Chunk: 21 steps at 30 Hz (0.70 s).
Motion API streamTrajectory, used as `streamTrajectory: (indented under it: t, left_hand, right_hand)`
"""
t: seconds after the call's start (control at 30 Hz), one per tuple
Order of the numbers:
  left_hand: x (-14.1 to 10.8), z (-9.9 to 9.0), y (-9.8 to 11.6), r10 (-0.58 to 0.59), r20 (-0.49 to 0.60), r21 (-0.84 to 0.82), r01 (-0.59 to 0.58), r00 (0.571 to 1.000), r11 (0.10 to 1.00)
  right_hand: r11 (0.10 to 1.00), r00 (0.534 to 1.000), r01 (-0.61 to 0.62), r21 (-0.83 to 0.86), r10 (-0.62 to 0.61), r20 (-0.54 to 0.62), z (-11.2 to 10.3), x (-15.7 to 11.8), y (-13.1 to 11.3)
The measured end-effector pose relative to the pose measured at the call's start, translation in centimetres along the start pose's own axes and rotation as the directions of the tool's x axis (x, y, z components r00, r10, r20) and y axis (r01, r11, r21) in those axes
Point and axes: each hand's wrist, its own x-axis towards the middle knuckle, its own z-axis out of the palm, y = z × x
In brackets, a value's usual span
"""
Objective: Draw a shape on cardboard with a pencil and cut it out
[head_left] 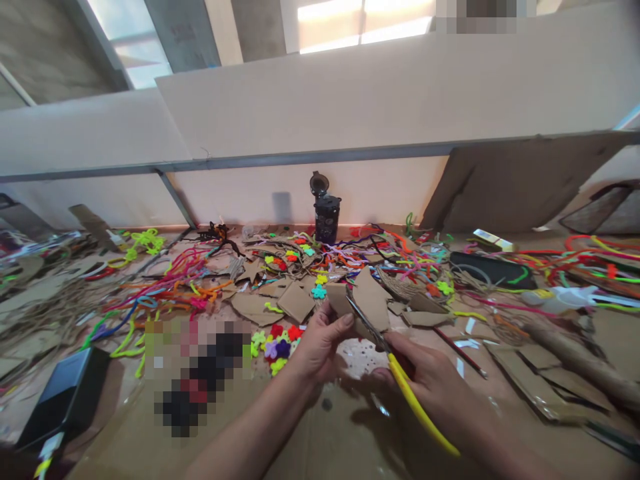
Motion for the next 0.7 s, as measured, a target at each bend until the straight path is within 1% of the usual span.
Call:
streamTrajectory:
  t: [0.1,0.23,0.37,0.6,0.7]
  left_hand:
    - [0.04,0.08,-0.05,0.002,0.001,0.011,-0.002,1.0,1.0]
    - [0.0,0.06,-0.28,-0.018,0.022,0.056,0.017,1.0,0.998]
    - [-0.04,-0.11,-0.55,-0.03,0.017,0.057,0.029,0.999,0.998]
    - [0.02,-0.03,-0.71,-0.028,0.037,0.029,0.027,0.999,0.999]
    - [0.0,-0.06,-0.57,-0.037,0.039,0.056,0.035,0.999,0.998]
  right_hand:
    - [1.0,1.0,0.002,-0.023,-0.003,-0.023,0.2,0.04,0.22]
    - [0.999,0.999,0.009,-0.053,-0.011,-0.051,-0.18,0.13,0.12]
    - [0.999,0.999,0.019,-0.047,-0.021,-0.041,-0.41,0.07,-0.05]
    - [0.999,0.999,-0.002,-0.052,-0.001,-0.052,0.45,-0.02,0.35]
    - [0.999,1.0,-0.001,-0.044,0.0,-0.03,0.2,0.06,0.35]
